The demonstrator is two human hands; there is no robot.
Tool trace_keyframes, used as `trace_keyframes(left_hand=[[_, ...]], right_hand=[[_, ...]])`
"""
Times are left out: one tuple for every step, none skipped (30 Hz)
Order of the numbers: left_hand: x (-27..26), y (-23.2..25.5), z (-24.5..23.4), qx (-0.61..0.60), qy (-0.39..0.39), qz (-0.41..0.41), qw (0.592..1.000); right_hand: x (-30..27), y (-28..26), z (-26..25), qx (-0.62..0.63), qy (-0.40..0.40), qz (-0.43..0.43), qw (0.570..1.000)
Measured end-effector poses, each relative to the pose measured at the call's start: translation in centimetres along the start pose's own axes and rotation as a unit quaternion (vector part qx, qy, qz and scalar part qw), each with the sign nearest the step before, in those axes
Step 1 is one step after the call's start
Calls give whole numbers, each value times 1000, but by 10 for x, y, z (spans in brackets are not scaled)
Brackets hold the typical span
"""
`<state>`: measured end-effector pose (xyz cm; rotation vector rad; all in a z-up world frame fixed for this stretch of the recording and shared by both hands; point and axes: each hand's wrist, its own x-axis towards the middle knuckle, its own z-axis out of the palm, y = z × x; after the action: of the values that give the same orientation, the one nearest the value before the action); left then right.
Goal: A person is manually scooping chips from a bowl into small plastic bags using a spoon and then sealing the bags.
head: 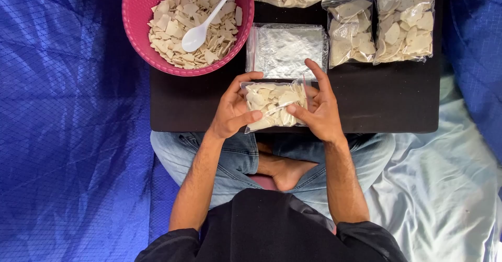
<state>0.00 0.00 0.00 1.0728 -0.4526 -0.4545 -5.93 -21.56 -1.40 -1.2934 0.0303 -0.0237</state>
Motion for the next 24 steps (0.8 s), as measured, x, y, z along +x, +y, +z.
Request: trace_keyframes(left_hand=[[0, -2, -3, 0, 0, 0, 1000], [0, -4, -5, 5, 3, -2, 1000], [0, -5, -7, 9, 7, -4, 1000], [-1, -5, -7, 9, 7, -5, 1000], [-2, -5, -6, 15, 11, -6, 1000], [-2, -5, -6, 22, 15, -7, 1000], [-2, -5, -5, 21, 16, -8, 1000], [-3, -5, -4, 37, 17, -7, 999], [-3, -5, -3, 52, 18, -7, 998], [-3, -4, -2, 52, 18, -8, 998], [-2, -3, -2, 51, 16, -3, 999], [-2, -2, -2, 50, 13, 1, 999], [-1, -2, -2, 50, 13, 1, 999], [-1, -3, -2, 45, 15, -3, 999], [-1, -3, -3, 39, 18, -7, 999], [-1, -3, -3, 39, 18, -8, 999], [-1, -4, -3, 31, 22, -9, 999], [-1, -4, -3, 24, 26, -10, 999], [-1, -3, -2, 24, 27, -11, 999], [0, -3, -1, 29, 32, -9, 999], [0, -3, -1, 34, 36, -7, 999], [-1, -7, -5, 34, 38, -8, 999], [-2, -12, -9, 38, 38, -6, 999], [-3, -16, -13, 42, 38, -4, 998]], right_hand=[[0, 0, 0, 0, 0, 0, 1000], [1, -1, 0, -12, -6, -9, 1000], [1, -1, 0, -24, -13, -18, 999], [-1, 4, 1, -23, -13, -18, 999], [-2, 9, 2, -24, -9, -46, 999], [-3, 14, 3, -24, -4, -74, 997], [-3, 15, 1, -24, -4, -73, 997], [-2, 16, -1, -22, -4, -80, 997], [-2, 17, -3, -21, -2, -87, 996], [-1, 15, -4, -20, -2, -86, 996], [0, 13, -5, -7, -6, -71, 997], [1, 10, -6, 7, -9, -57, 998], [1, 9, -6, 8, -9, -56, 998], [0, 8, -6, 12, -12, -48, 999], [-1, 7, -5, 16, -15, -39, 999], [0, 3, -4, 16, -15, -39, 999], [0, -2, -2, 15, -22, -43, 999], [1, -7, -1, 14, -29, -48, 998], [1, -2, -2, 15, -29, -46, 998], [1, 3, -3, 30, -32, -52, 998], [1, 8, -4, 44, -35, -57, 997], [1, 9, -6, 45, -36, -56, 997], [1, 10, -7, 34, -19, -50, 998], [1, 11, -9, 23, -3, -44, 999]])
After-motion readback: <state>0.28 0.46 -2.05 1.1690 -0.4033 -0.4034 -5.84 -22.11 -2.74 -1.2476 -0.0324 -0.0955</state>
